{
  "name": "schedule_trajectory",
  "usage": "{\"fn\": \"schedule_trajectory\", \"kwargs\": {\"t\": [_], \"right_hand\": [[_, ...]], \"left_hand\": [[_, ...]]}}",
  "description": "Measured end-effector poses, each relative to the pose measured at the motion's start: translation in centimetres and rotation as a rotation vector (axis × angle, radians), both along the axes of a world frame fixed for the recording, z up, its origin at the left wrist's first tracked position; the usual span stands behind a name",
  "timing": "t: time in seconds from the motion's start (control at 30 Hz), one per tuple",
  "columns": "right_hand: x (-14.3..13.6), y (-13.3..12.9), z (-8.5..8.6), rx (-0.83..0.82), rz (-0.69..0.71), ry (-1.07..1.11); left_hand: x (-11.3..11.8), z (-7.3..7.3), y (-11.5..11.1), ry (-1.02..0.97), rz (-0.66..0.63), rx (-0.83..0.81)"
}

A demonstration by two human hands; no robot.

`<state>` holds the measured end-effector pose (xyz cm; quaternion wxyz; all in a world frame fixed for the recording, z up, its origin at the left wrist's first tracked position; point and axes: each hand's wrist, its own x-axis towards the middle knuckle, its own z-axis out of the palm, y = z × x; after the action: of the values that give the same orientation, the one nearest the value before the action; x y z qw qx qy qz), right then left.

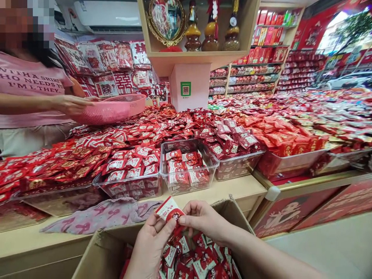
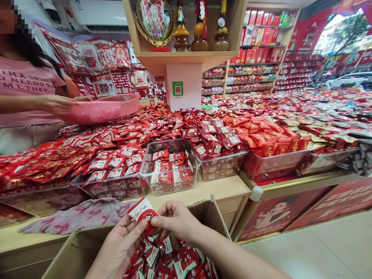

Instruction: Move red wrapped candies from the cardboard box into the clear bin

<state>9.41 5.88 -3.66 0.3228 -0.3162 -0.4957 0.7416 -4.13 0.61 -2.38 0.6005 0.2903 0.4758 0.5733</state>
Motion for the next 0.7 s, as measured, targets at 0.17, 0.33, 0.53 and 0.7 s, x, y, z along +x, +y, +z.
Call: {"fn": "schedule_trajectory", "kwargs": {"t": [0.17,0.33,0.53,0.7], "right_hand": [[-0.1,0.0,-0.7,0.051,-0.015,-0.064],[0.8,0.0,0.8,0.311,0.035,-0.316],[3.3,7.8,9.9,0.982,-0.279,-0.667],[2.0,17.0,11.4,0.943,-0.212,-1.240]], "left_hand": [[-0.4,-1.0,0.2,-0.019,-0.033,-0.042],[-2.5,-0.5,0.9,0.141,-0.153,-0.039],[-9.5,0.0,4.7,1.101,-0.108,0.222],[-13.1,-2.8,7.0,1.467,0.103,0.297]]}}
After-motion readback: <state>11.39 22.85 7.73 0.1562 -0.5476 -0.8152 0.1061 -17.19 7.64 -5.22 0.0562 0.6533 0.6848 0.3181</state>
